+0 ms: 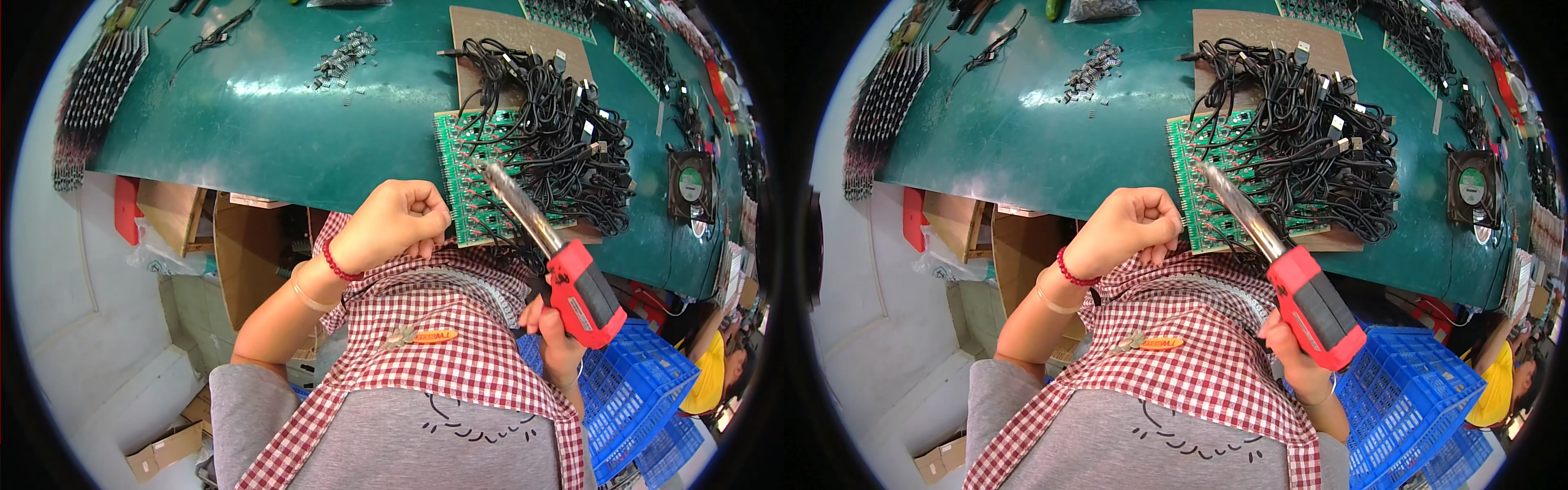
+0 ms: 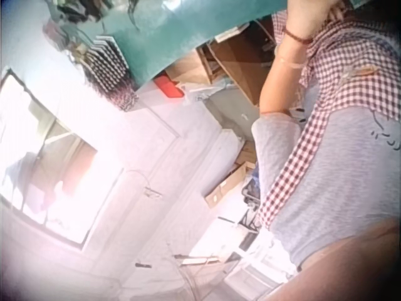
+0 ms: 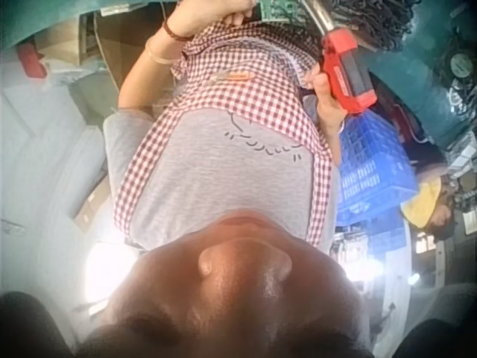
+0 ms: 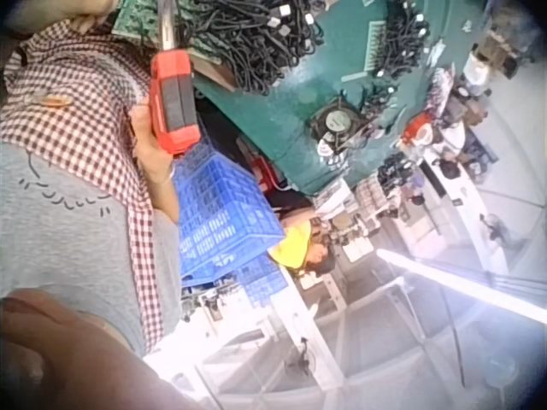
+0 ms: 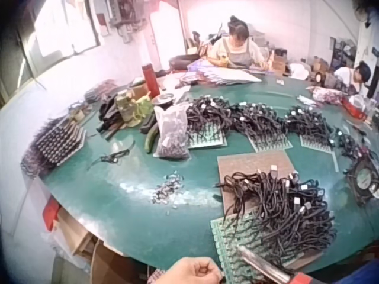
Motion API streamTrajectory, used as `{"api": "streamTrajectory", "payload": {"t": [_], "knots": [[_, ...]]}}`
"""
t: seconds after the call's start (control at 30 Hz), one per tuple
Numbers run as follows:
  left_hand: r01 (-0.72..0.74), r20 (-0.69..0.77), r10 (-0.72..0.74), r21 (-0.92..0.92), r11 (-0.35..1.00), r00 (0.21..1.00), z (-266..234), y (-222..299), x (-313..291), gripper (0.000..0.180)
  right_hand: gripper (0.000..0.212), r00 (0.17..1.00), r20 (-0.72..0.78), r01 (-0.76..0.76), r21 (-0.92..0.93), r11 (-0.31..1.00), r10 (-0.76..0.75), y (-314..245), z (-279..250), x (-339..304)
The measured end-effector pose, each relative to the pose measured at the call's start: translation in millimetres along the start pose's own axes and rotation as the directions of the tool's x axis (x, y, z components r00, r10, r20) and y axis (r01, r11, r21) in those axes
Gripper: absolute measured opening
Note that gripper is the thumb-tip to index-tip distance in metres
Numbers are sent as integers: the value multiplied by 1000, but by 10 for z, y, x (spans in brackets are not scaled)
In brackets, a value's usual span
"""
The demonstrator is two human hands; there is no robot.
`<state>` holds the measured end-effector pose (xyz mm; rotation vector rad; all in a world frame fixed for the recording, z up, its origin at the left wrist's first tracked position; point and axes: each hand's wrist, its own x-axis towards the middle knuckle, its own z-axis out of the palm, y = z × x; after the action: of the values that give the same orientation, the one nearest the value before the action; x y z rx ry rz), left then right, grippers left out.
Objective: The person solders multiple wires onto a green printed circuit board using a soldering iron.
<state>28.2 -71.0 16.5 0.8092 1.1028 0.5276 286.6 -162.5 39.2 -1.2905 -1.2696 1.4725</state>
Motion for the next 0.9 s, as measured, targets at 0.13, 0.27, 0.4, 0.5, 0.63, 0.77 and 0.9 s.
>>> {"api": "streamTrajectory", "payload": {"t": [0.13, 0.27, 0.4, 0.5, 0.63, 0.77, 0.9], "knots": [[8, 19, -8, 20, 1000, 1000, -12, 8, 48, 13, 44, 996, -16, -90, 83, 992, 92, 25, -75, -154], [32, 5, -32, 47, 998, 999, -34, 3, 72, 12, 46, 989, 16, -147, 61, 987, 147, 96, -139, -238], [39, 28, -41, 71, 997, 999, -40, 37, 55, 12, 14, 970, 18, -242, 156, 958, 243, 88, -175, -304], [47, 34, -48, 48, 998, 998, -59, 23, 76, 11, 14, 982, -30, -186, 26, 982, 187, 146, -171, -291], [53, 59, -55, 37, 998, 997, -77, 28, 91, 9, 16, 979, -47, -202, -62, 978, 199, 218, -201, -313], [55, 59, -58, 44, 998, 997, -78, 44, 91, 7, 15, 972, -87, -223, -82, 971, 216, 211, -175, -289], [52, 52, -54, 40, 998, 997, -69, 41, 90, 6, 12, 973, -84, -222, -67, 973, 216, 276, -207, -311]]}}
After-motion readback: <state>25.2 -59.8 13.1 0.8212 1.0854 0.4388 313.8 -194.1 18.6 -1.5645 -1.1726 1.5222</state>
